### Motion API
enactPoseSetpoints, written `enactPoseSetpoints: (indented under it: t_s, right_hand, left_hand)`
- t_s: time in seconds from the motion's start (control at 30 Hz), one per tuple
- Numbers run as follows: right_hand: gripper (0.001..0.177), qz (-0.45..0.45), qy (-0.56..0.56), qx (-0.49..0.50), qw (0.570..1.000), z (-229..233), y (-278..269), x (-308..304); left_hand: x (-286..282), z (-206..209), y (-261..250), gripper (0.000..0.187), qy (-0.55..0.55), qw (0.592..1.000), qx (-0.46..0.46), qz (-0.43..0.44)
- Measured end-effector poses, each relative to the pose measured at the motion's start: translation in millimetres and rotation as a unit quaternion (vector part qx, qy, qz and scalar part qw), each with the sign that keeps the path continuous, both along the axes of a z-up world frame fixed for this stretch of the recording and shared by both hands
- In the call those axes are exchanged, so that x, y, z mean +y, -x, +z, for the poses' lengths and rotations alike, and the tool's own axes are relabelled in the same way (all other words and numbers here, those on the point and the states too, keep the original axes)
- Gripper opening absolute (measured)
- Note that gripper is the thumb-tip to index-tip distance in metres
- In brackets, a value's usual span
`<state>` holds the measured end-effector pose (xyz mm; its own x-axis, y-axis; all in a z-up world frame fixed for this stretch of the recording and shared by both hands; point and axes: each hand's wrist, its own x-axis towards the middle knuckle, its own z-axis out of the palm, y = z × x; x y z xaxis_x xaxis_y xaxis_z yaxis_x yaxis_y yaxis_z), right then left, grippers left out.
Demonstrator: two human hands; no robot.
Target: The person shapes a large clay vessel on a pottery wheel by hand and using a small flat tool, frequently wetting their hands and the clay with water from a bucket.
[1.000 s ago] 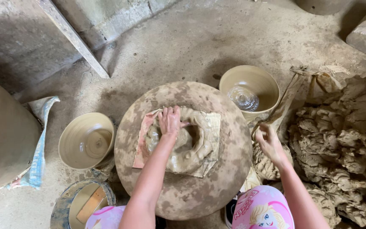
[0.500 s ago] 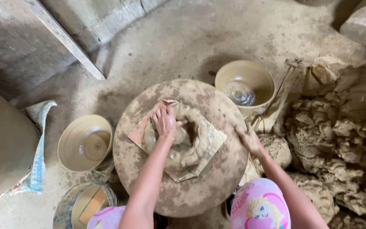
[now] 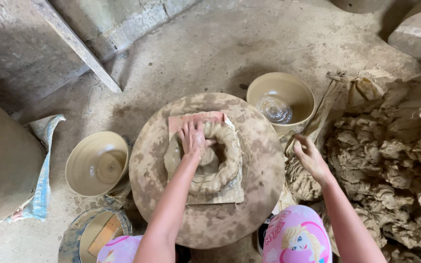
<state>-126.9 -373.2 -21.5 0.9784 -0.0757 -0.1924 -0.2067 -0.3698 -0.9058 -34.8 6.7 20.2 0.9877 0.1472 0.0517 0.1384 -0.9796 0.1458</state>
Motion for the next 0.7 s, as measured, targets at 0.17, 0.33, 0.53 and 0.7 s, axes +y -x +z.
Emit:
enactPoseSetpoints:
  t_s: [0.17,0.33,0.53,0.7]
  right_hand:
    - [0.088,0.028,-0.033,0.062,0.997,-52.5,-73.6,15.0]
    - [0.101,0.035,-0.009,0.137,0.99,-81.9,-59.2,24.5]
    - [0.104,0.055,0.021,0.18,0.982,-94.7,30.5,20.1]
    - [0.107,0.108,-0.057,0.319,0.94,-62.0,86.7,-8.9]
  left_hand:
    - [13.4,-31.2,-13.2,0.11,0.005,0.997,0.062,0.051]
    - [20.4,-71.4,-21.5,0.108,-0.021,0.999,0.009,-0.029]
    - [10.8,0.8,-5.5,0.105,-0.022,0.999,0.038,-0.013]
    - [14.3,-51.9,-22.9,0.104,-0.028,0.999,0.034,-0.032]
